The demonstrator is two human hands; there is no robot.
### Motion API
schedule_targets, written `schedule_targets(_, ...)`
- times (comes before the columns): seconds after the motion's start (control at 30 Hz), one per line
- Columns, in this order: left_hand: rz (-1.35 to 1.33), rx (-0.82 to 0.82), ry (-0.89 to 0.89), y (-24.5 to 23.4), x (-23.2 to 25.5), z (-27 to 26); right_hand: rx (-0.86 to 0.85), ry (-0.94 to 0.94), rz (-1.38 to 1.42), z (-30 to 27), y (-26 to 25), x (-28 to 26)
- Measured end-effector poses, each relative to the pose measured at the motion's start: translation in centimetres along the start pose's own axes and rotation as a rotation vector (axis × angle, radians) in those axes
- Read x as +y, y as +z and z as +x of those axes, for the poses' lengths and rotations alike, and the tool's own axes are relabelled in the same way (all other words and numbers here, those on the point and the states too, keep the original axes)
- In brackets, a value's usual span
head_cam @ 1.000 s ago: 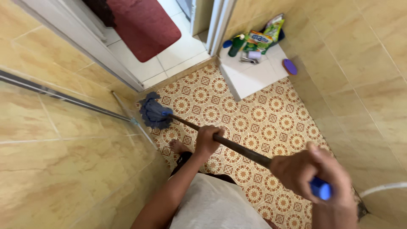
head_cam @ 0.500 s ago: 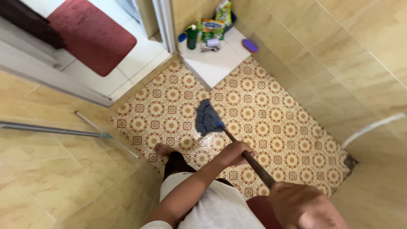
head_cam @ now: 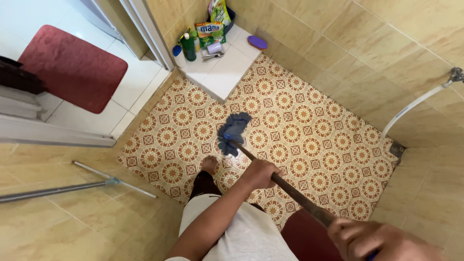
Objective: The person mops the tiled floor of a small bathroom using a blue microfiber mop, moving it across the patterned tiles and around cleaning supplies on a low shelf.
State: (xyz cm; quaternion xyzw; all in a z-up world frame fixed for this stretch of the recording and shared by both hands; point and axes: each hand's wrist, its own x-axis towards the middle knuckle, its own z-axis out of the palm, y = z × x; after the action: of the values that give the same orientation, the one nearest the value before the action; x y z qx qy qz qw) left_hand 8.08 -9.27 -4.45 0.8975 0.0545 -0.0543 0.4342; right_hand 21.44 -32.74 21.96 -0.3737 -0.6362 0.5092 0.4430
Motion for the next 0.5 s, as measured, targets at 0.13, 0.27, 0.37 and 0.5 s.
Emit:
schedule_targets(0.13, 0.066, -0.118, -0.150, -2.0, -3.3, -0.6, 0.049, -0.134, 0.231, 1.9, -1.8, 3.4)
schedule_targets(0.27, 0.050, 0.103, -0.081, -4.5, -7.7, -2.2, 0.179, -0.312, 0.281, 5.0, -2.7, 7.7)
schedule_targets(0.37, 0.049, 0.101, -0.262, -7.1, -10.8, -3.9, 0.177, -0.222, 0.397, 7.5, -2.2, 11.0)
schedule_targets(0.5, -0.019, 0.346, -0.198, -9.7, -15.0, -7.2, 0.136, -0.181, 0.465, 11.7, -0.6, 15.1)
